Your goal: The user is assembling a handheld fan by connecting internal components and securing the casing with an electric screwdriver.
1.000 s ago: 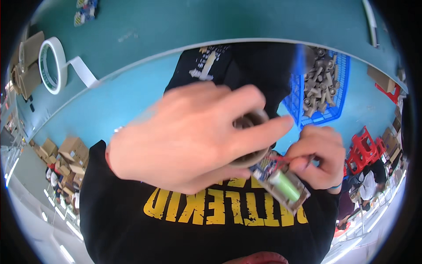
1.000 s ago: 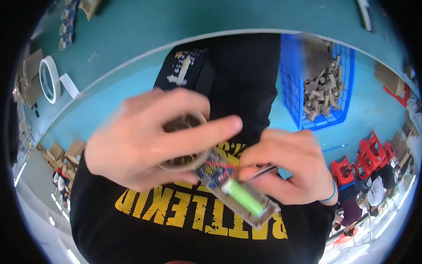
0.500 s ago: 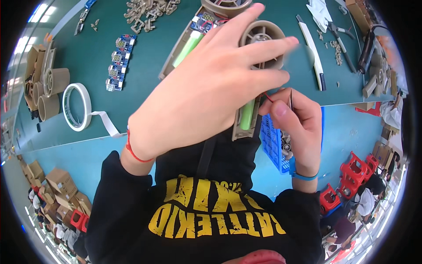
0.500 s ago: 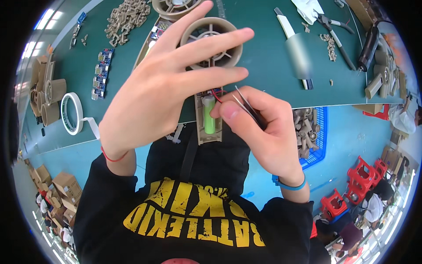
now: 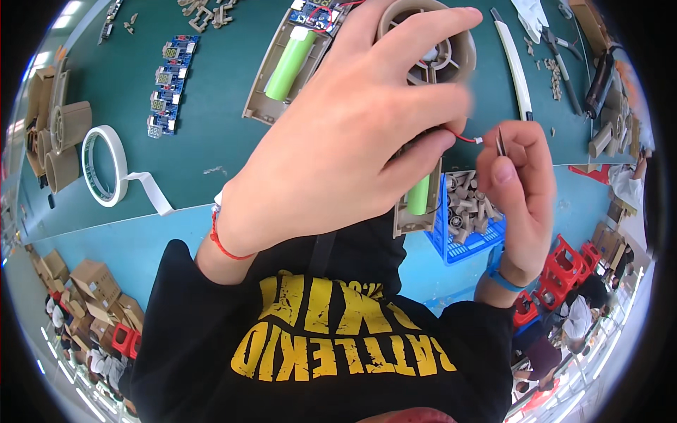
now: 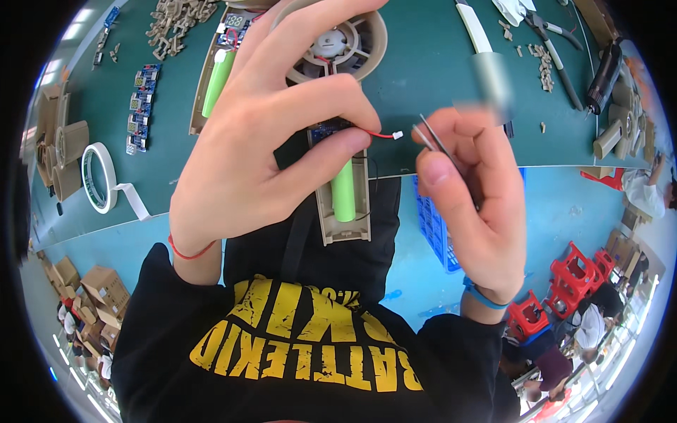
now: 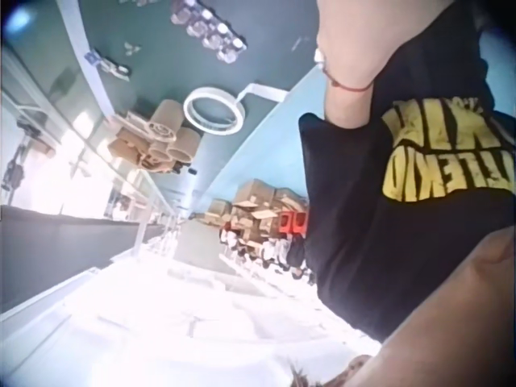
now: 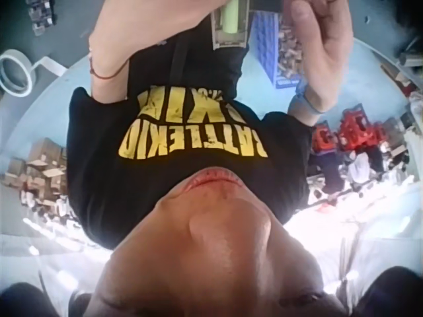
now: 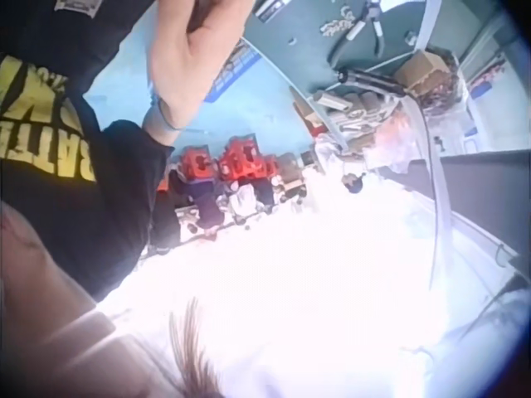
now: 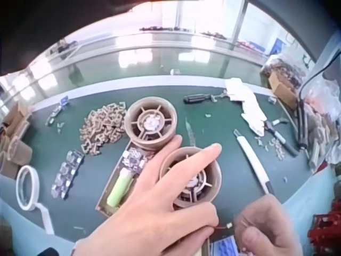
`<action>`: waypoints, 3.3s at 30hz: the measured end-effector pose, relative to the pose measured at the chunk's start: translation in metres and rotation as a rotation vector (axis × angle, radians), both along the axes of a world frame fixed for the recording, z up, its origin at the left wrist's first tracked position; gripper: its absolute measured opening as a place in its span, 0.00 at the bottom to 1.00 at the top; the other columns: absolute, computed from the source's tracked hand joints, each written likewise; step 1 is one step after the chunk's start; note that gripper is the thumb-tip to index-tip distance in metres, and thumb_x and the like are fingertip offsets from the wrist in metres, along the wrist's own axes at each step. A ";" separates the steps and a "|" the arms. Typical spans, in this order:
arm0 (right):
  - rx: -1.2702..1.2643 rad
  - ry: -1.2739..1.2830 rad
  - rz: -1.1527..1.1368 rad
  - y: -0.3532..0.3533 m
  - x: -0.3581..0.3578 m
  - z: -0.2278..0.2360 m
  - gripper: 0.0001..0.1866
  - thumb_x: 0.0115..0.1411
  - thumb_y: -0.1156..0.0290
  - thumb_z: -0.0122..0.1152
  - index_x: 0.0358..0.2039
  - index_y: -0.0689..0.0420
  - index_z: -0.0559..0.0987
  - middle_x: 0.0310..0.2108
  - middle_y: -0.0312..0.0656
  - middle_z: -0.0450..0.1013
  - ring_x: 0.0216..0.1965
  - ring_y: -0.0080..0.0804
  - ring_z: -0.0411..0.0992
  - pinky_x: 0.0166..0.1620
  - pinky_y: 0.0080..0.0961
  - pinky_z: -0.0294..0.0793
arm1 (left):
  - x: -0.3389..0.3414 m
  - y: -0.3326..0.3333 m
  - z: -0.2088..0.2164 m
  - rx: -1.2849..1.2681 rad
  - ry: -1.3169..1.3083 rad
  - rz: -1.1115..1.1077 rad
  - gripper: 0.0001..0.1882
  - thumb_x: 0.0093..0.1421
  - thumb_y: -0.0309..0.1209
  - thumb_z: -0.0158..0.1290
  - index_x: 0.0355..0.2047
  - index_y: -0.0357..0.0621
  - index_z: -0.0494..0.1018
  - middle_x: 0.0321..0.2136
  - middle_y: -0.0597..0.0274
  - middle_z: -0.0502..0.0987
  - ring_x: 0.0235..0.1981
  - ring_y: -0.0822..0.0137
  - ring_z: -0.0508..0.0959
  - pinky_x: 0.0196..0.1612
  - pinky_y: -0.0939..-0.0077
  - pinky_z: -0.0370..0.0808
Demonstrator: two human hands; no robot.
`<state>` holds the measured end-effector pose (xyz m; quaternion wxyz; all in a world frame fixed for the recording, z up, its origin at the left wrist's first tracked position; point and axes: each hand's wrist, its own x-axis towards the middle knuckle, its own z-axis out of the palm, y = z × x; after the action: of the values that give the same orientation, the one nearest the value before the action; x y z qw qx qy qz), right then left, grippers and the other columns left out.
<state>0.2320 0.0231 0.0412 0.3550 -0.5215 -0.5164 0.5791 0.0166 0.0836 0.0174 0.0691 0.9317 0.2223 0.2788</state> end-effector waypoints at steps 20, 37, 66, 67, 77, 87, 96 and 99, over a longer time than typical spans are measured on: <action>0.563 -1.063 0.613 0.034 -0.001 0.056 0.10 0.59 0.83 0.63 0.42 0.62 0.81 0.27 0.42 0.73 0.21 0.28 0.70 0.22 0.22 0.62 | -0.005 -0.014 -0.022 -0.154 -0.089 0.078 0.30 0.49 0.15 0.54 0.54 0.45 0.75 0.61 0.52 0.69 0.57 0.57 0.72 0.58 0.68 0.67; 0.639 -1.188 0.861 0.053 -0.011 0.075 0.08 0.58 0.83 0.64 0.39 0.63 0.80 0.25 0.44 0.72 0.18 0.34 0.69 0.20 0.25 0.60 | -0.007 -0.015 -0.033 -0.229 -0.160 0.141 0.30 0.49 0.15 0.53 0.55 0.45 0.74 0.61 0.53 0.69 0.57 0.57 0.72 0.58 0.68 0.67; 0.559 -1.151 0.967 0.066 -0.019 0.072 0.02 0.58 0.81 0.61 0.33 0.64 0.78 0.25 0.47 0.73 0.22 0.44 0.73 0.26 0.32 0.68 | -0.008 -0.015 -0.038 -0.327 -0.276 0.212 0.31 0.49 0.14 0.53 0.56 0.44 0.73 0.61 0.53 0.68 0.58 0.57 0.71 0.59 0.68 0.66; 0.536 -1.127 0.961 0.066 -0.019 0.073 0.02 0.58 0.81 0.61 0.33 0.64 0.78 0.25 0.47 0.73 0.22 0.44 0.73 0.26 0.33 0.68 | -0.008 -0.015 -0.037 -0.328 -0.285 0.209 0.31 0.49 0.14 0.53 0.56 0.44 0.73 0.61 0.53 0.68 0.58 0.57 0.71 0.59 0.68 0.66; 0.619 -0.707 0.592 0.064 0.001 0.022 0.06 0.59 0.83 0.59 0.38 0.68 0.79 0.30 0.46 0.78 0.28 0.33 0.76 0.32 0.22 0.71 | -0.018 -0.014 -0.048 -0.365 -0.335 0.233 0.31 0.50 0.14 0.53 0.57 0.44 0.72 0.61 0.53 0.68 0.58 0.57 0.71 0.60 0.68 0.66; 0.745 -0.593 0.528 0.060 0.004 -0.010 0.07 0.60 0.85 0.59 0.38 0.68 0.80 0.30 0.46 0.78 0.31 0.31 0.78 0.34 0.20 0.73 | -0.026 -0.041 -0.051 -0.455 -0.355 0.205 0.32 0.50 0.14 0.53 0.57 0.44 0.72 0.62 0.53 0.68 0.58 0.57 0.71 0.60 0.68 0.66; 0.820 -0.627 0.605 0.068 0.004 -0.008 0.07 0.58 0.85 0.61 0.38 0.67 0.81 0.27 0.45 0.76 0.29 0.33 0.78 0.31 0.21 0.73 | -0.034 -0.039 -0.059 -0.510 -0.353 0.205 0.32 0.50 0.13 0.53 0.58 0.43 0.71 0.62 0.53 0.68 0.58 0.57 0.71 0.60 0.68 0.65; 0.817 -0.702 0.609 0.061 0.003 -0.007 0.08 0.56 0.86 0.61 0.38 0.66 0.81 0.26 0.45 0.74 0.28 0.36 0.77 0.30 0.22 0.72 | -0.029 -0.039 -0.060 -0.523 -0.360 0.212 0.32 0.50 0.13 0.53 0.58 0.43 0.71 0.62 0.53 0.68 0.58 0.57 0.71 0.60 0.68 0.65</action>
<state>0.2352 0.0845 0.0339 0.1538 -0.3320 -0.9081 0.2035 -0.0127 0.0450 -0.0429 0.3148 0.7899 0.3663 0.3778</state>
